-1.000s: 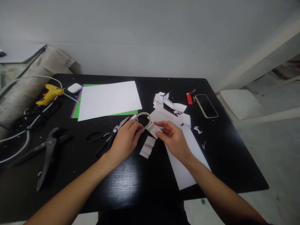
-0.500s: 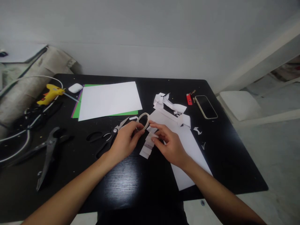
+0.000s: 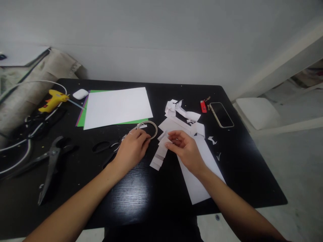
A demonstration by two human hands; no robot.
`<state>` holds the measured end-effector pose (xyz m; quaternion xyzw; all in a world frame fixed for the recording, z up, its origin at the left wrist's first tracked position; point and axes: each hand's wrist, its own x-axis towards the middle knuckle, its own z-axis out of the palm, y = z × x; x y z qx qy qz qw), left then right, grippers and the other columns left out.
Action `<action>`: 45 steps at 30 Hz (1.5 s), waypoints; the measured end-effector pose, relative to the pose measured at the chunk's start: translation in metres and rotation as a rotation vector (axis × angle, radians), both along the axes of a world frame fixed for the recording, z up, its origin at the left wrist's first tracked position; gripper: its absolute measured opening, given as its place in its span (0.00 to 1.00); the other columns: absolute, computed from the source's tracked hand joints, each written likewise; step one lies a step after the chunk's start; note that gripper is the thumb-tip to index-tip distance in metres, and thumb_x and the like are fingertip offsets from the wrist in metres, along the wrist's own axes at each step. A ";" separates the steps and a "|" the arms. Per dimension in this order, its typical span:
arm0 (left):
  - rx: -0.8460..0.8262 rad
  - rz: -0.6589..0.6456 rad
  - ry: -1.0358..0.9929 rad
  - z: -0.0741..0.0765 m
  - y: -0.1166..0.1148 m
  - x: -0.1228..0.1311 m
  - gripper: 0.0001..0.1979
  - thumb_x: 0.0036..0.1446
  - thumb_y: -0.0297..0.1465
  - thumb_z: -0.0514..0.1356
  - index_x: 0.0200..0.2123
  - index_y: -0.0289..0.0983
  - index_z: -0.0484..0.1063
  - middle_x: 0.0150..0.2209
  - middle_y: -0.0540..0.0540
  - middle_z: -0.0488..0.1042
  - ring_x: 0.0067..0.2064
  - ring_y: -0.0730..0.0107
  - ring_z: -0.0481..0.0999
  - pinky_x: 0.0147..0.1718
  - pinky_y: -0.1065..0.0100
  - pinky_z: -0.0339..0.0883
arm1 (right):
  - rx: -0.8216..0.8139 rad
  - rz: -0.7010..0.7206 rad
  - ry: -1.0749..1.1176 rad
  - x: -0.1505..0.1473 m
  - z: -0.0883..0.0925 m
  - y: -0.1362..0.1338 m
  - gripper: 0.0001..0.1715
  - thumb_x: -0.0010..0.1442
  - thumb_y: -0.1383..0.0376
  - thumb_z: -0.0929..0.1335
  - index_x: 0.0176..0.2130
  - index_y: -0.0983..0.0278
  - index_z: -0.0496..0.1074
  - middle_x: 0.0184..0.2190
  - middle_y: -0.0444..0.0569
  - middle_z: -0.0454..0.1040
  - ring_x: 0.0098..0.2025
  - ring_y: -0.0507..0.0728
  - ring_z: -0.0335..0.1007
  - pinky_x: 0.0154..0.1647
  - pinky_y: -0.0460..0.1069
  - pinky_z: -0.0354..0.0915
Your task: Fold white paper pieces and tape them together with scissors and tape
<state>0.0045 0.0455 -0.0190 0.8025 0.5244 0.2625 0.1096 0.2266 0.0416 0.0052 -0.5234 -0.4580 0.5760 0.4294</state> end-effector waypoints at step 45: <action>-0.645 -0.018 -0.675 0.013 -0.016 0.018 0.18 0.67 0.47 0.60 0.36 0.37 0.73 0.28 0.51 0.72 0.29 0.71 0.69 0.28 0.69 0.61 | -0.043 0.051 0.064 -0.008 0.004 -0.008 0.18 0.52 0.51 0.81 0.30 0.62 0.82 0.28 0.45 0.80 0.30 0.55 0.76 0.38 0.52 0.76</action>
